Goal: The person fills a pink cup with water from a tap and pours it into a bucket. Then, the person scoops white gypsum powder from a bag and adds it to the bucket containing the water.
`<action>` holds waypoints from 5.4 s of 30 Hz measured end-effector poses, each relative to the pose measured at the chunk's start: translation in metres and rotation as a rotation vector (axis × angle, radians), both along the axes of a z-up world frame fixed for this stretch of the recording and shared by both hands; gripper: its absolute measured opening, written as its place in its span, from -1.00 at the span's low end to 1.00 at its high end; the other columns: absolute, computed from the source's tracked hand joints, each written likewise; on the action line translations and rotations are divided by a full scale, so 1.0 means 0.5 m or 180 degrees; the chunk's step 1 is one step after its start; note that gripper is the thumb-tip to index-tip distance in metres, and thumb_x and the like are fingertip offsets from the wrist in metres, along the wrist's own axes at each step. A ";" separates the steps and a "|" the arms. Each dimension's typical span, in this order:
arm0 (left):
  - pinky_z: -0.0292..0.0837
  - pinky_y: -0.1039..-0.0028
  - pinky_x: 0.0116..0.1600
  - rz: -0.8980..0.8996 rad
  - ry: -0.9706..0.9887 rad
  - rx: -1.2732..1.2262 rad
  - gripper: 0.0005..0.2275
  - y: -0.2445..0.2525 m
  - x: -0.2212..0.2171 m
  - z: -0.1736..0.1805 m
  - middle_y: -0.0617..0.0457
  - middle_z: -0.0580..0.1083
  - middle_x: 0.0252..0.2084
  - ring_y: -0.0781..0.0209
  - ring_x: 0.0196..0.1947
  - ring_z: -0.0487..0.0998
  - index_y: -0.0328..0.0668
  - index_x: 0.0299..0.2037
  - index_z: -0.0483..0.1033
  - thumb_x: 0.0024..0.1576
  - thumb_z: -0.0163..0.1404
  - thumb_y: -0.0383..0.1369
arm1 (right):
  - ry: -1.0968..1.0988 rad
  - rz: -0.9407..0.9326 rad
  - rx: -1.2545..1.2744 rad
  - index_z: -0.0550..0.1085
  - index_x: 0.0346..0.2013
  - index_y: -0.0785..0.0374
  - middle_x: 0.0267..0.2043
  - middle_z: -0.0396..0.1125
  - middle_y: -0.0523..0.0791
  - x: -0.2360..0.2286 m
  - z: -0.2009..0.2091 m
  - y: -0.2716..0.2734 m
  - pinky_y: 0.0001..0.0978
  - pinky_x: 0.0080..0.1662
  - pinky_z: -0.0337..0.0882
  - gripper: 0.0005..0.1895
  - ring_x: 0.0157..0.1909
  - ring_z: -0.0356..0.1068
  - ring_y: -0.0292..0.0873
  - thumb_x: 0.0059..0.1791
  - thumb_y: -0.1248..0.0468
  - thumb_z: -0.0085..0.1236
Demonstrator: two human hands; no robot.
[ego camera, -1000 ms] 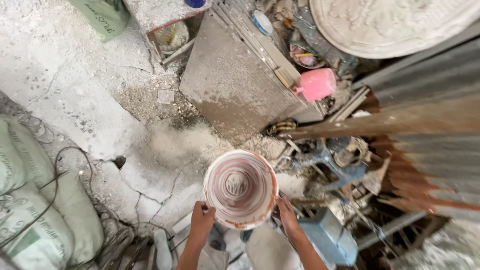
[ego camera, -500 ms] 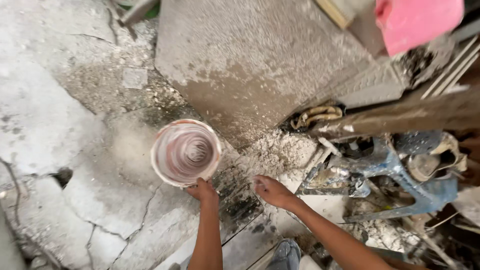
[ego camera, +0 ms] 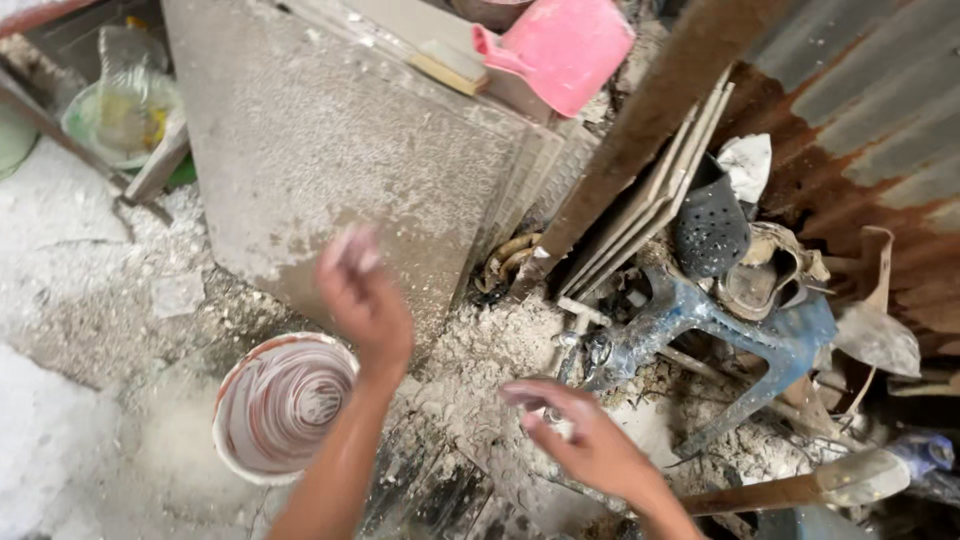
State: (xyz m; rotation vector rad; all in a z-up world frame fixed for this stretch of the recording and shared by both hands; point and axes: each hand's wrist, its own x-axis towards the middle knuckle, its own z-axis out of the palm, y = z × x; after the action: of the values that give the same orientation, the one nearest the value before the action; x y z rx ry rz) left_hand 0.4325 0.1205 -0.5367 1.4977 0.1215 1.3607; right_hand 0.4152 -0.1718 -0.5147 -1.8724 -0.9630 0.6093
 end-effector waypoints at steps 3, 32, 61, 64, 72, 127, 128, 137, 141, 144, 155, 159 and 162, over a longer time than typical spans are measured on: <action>0.17 0.06 0.54 0.0187 0.0692 0.2615 -0.59 -0.002 0.186 0.183 -0.15 0.36 0.31 -0.13 0.40 0.34 -0.31 0.35 0.31 0.28 0.05 -0.54 | -0.0418 -0.1176 0.1352 0.56 0.09 0.19 0.06 0.58 -0.08 0.021 -0.002 -0.054 -0.14 0.10 0.59 -0.70 0.06 0.60 -0.11 0.18 0.17 -0.05; 0.45 0.10 -0.20 -0.1793 0.3897 -0.1275 -0.76 -0.276 -0.179 -0.214 -0.29 0.55 -0.35 -0.19 -0.34 0.61 -0.30 -0.14 0.37 0.23 -0.21 -0.26 | -0.2904 -0.1406 -0.0292 0.59 -0.13 0.22 -0.20 0.48 -0.08 0.120 0.037 0.045 -0.20 -0.11 0.46 -0.82 -0.16 0.46 -0.04 -0.01 0.29 0.24; 0.43 0.07 -0.34 -0.0998 0.3821 -0.0471 -0.72 -0.281 -0.165 -0.115 -0.31 0.55 -0.47 -0.29 -0.42 0.62 -0.36 -0.30 0.43 0.24 -0.08 -0.23 | -0.3133 -0.1631 -0.0442 0.55 -0.05 0.20 -0.34 0.35 -0.12 0.102 0.032 0.051 -0.19 -0.27 0.38 -0.72 -0.30 0.34 -0.06 -0.06 0.31 0.21; 0.43 0.09 -0.35 -0.1114 0.4044 -0.0536 -0.71 -0.278 -0.162 -0.109 -0.27 0.56 -0.49 -0.22 -0.47 0.64 -0.34 -0.32 0.44 0.25 -0.08 -0.20 | -0.3095 -0.1612 -0.0433 0.55 -0.05 0.20 -0.36 0.34 -0.11 0.102 0.030 0.046 -0.18 -0.28 0.37 -0.74 -0.32 0.34 -0.06 -0.04 0.31 0.20; 0.43 0.09 -0.36 -0.1063 0.3866 -0.0397 -0.69 -0.278 -0.161 -0.107 -0.26 0.56 -0.51 -0.23 -0.47 0.63 -0.36 -0.37 0.44 0.23 -0.05 -0.20 | -0.3071 -0.1531 -0.0375 0.55 -0.05 0.23 -0.34 0.34 -0.10 0.104 0.029 0.040 -0.18 -0.26 0.37 -0.75 -0.32 0.34 -0.05 -0.03 0.31 0.20; 0.46 0.16 -0.40 -0.1034 0.4258 -0.0456 -0.65 -0.245 -0.166 -0.097 -0.22 0.56 -0.56 -0.07 -0.58 0.62 -0.34 -0.39 0.52 0.24 -0.06 -0.16 | -0.3015 -0.1540 -0.0462 0.55 -0.05 0.26 -0.40 0.33 -0.08 0.105 0.032 0.043 -0.15 -0.30 0.37 -0.77 -0.37 0.33 -0.05 0.02 0.29 0.11; 0.46 0.17 -0.40 -0.1069 0.4355 -0.0474 -0.65 -0.244 -0.165 -0.097 -0.21 0.56 -0.56 -0.05 -0.59 0.62 -0.34 -0.39 0.52 0.25 -0.07 -0.15 | -0.3030 -0.1529 -0.0424 0.53 -0.04 0.27 -0.39 0.33 -0.08 0.105 0.031 0.041 -0.14 -0.30 0.37 -0.77 -0.36 0.33 -0.04 0.03 0.30 0.09; 0.44 0.17 -0.41 -0.1085 0.4423 -0.0393 -0.61 -0.243 -0.165 -0.100 -0.17 0.55 -0.58 -0.03 -0.61 0.61 -0.32 -0.39 0.52 0.26 -0.10 -0.10 | -0.2947 -0.1684 -0.0408 0.45 -0.08 0.35 -0.45 0.25 0.01 0.110 0.011 0.033 -0.05 -0.35 0.30 -0.84 -0.43 0.30 0.06 0.05 0.39 0.03; 0.43 0.14 -0.40 -0.1008 0.4359 -0.0377 -0.61 -0.244 -0.166 -0.099 -0.19 0.55 -0.56 -0.09 -0.58 0.60 -0.34 -0.40 0.51 0.25 -0.08 -0.11 | -0.2924 -0.1667 -0.0435 0.45 -0.09 0.32 -0.46 0.25 0.01 0.110 0.010 0.033 -0.05 -0.36 0.30 -0.81 -0.43 0.30 0.07 0.00 0.46 0.06; 0.43 0.14 -0.39 -0.1034 0.4383 -0.0441 -0.60 -0.246 -0.169 -0.099 -0.21 0.55 -0.55 -0.10 -0.57 0.62 -0.35 -0.41 0.52 0.26 -0.08 -0.11 | -0.2940 -0.1638 -0.0365 0.45 -0.07 0.30 -0.44 0.26 0.01 0.108 0.014 0.033 -0.05 -0.33 0.32 -0.75 -0.39 0.32 0.08 -0.05 0.48 0.06; 0.46 0.22 -0.45 -0.1153 0.4493 -0.0377 -0.62 -0.243 -0.171 -0.106 -0.16 0.56 -0.57 0.03 -0.64 0.60 -0.34 -0.41 0.53 0.28 -0.11 -0.14 | -0.2942 -0.1555 -0.0238 0.44 -0.04 0.31 -0.42 0.28 0.00 0.108 0.018 0.030 -0.07 -0.30 0.34 -0.71 -0.37 0.33 0.06 -0.06 0.50 0.05; 0.42 0.21 -0.46 -0.1060 0.4220 -0.0304 -0.62 -0.242 -0.174 -0.109 -0.17 0.55 -0.58 0.04 -0.65 0.58 -0.36 -0.41 0.53 0.26 -0.08 -0.16 | -0.2890 -0.1539 -0.0289 0.44 -0.03 0.30 -0.44 0.27 -0.03 0.109 0.017 0.028 -0.10 -0.30 0.35 -0.72 -0.39 0.33 0.01 -0.04 0.50 0.05; 0.41 0.21 -0.44 -0.0995 0.4087 -0.0319 -0.63 -0.243 -0.177 -0.109 -0.18 0.55 -0.58 0.02 -0.64 0.58 -0.37 -0.41 0.52 0.24 -0.06 -0.16 | -0.2941 -0.1484 -0.0261 0.44 -0.02 0.31 -0.42 0.28 -0.02 0.111 0.016 0.026 -0.10 -0.29 0.35 -0.69 -0.37 0.33 0.01 -0.06 0.50 0.05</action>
State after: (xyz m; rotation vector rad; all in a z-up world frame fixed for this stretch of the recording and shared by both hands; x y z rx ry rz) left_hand 0.3440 -0.0007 -0.5912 1.9766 0.7038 -0.0091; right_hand 0.4707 -0.1588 -0.5067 -2.3792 -0.9862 -0.5647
